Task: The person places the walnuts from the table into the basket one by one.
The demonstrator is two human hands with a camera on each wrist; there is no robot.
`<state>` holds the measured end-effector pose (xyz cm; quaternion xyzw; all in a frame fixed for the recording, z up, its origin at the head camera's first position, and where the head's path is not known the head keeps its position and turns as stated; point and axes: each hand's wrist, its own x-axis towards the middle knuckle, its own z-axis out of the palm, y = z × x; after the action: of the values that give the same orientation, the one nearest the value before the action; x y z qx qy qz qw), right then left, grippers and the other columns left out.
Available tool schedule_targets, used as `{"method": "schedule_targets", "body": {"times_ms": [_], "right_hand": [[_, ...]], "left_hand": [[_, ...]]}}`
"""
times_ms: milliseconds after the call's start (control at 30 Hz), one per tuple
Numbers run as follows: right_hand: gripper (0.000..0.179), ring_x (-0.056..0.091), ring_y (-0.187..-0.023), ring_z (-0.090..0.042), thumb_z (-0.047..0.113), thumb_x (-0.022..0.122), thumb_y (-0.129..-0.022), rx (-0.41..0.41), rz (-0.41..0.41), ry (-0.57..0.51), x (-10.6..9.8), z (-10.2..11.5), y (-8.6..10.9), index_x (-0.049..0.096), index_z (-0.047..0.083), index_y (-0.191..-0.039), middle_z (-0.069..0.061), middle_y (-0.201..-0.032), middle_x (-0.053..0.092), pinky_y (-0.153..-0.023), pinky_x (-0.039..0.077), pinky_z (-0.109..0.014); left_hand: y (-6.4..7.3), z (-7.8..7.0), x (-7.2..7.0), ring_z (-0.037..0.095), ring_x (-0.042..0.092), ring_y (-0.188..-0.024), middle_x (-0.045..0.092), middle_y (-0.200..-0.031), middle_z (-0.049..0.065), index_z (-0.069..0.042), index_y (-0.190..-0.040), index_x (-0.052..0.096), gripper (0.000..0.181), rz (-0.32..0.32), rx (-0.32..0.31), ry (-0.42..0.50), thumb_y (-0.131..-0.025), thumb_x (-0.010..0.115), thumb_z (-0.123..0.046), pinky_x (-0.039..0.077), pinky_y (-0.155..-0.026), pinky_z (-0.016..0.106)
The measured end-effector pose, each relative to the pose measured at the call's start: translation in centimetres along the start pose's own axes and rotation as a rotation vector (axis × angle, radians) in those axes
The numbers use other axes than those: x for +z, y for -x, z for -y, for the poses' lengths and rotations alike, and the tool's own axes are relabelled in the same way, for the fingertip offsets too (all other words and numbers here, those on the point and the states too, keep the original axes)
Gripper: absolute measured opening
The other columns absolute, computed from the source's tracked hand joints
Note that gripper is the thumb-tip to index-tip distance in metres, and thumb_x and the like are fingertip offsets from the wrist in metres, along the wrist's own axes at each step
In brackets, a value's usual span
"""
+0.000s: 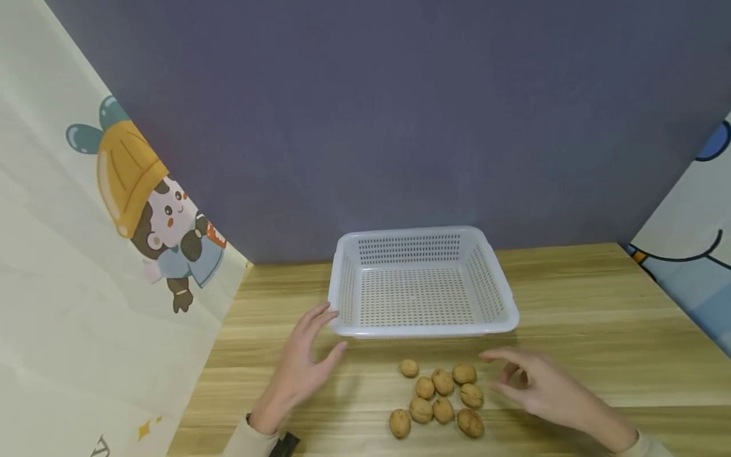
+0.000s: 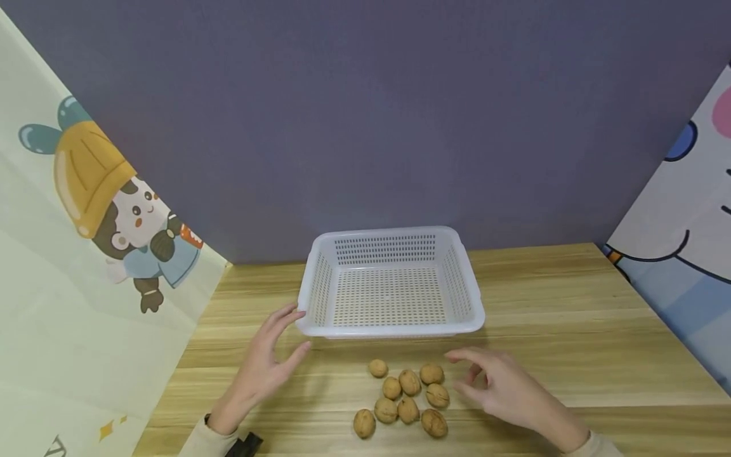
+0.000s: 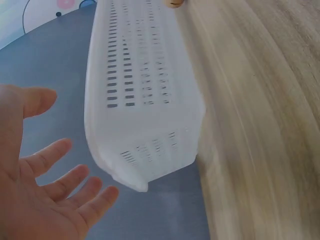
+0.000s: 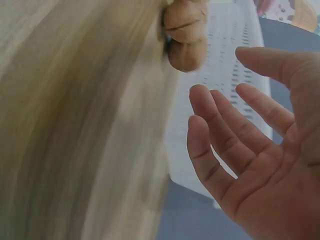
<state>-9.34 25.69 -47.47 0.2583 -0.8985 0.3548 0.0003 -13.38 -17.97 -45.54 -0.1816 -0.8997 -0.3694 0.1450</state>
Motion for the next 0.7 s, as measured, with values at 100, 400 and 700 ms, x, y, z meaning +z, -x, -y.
{"method": "schedule_targets", "body": {"times_ms": [100, 400, 700], "right_hand": [[0.045, 0.065, -0.085, 0.006, 0.023, 0.081, -0.096, -0.048, 0.021, -0.051, 0.7, -0.4, -0.7, 0.067, 0.010, -0.136, -0.005, -0.116, 0.077, -0.064, 0.057, -0.022], [0.039, 0.062, -0.083, 0.004, 0.026, 0.080, -0.097, -0.027, 0.103, -0.097, 2.0, -1.2, -2.1, 0.070, 0.013, -0.132, 0.007, -0.106, 0.074, -0.066, 0.056, -0.022], [0.039, 0.059, -0.078, 0.004, 0.030, 0.074, -0.100, 0.046, 0.143, -0.104, 2.6, -1.1, -3.1, 0.071, 0.007, -0.131, 0.003, -0.109, 0.076, -0.063, 0.053, -0.021]], "left_hand": [[-0.3, 0.1, 0.4, 0.039, 0.051, -0.147, 0.053, -0.161, 0.010, -0.016, -0.141, 0.066, 0.054, -0.004, 0.005, -0.008, -0.090, 0.083, -0.024, 0.043, -0.118, 0.067], [-0.8, 0.3, 1.3, 0.038, 0.054, -0.143, 0.059, -0.155, 0.011, -0.013, -0.133, 0.071, 0.045, 0.009, 0.031, -0.031, -0.091, 0.082, -0.023, 0.046, -0.117, 0.065], [-0.8, 0.6, 1.4, 0.037, 0.056, -0.141, 0.062, -0.151, 0.012, -0.012, -0.126, 0.074, 0.038, -0.035, 0.049, -0.063, -0.091, 0.083, -0.020, 0.046, -0.117, 0.062]]}}
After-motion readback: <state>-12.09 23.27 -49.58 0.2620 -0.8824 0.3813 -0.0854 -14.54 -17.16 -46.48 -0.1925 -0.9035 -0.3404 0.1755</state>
